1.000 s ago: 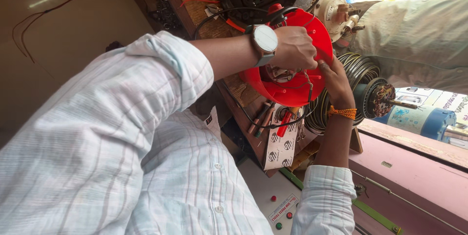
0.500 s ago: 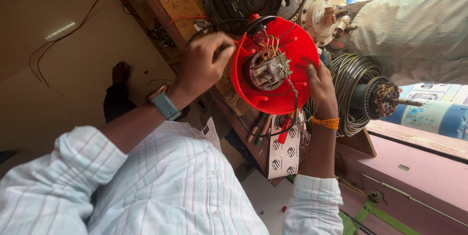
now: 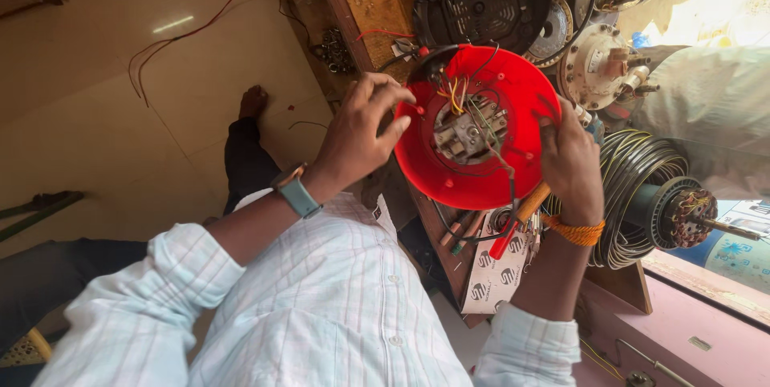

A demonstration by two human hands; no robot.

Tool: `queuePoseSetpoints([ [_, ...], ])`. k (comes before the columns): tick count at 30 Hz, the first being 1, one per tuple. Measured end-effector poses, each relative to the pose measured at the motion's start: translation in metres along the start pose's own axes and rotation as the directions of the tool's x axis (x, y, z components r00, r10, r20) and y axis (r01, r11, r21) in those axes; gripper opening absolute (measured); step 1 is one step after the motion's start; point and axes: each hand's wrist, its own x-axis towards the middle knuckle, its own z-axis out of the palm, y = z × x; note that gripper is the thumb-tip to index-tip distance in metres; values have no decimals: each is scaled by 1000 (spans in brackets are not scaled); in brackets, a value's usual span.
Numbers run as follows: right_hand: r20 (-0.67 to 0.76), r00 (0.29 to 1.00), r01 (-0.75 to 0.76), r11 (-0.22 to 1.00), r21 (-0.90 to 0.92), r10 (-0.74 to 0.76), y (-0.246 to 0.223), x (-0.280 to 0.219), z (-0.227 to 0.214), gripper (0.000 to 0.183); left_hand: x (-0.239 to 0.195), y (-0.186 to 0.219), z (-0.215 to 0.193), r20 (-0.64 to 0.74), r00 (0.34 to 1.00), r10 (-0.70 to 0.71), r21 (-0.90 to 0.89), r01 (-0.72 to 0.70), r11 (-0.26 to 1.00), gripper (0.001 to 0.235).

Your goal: The person uses a screwdriver to tighten screws on a small electrical component held inside a red plastic bowl. They repeatedly adjust the component and use the tool to secure connections while working at a cluttered workshop bench.

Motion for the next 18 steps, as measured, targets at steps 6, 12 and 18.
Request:
queuePoseSetpoints([
  [6,65,991,113,989,96,-120,37,14,-12,40,-6,-38,6,499,644,-580,-643,724,251,20],
  [12,34,989,-147,971,188,143,69,-5,4,42,-37,-77,-14,384,612,-692,-603,734,314,21],
  [18,117,984,-178,814,553,136,95,-27,9,42,-59,-111,-35,288,509,-811,-563,775,287,31],
])
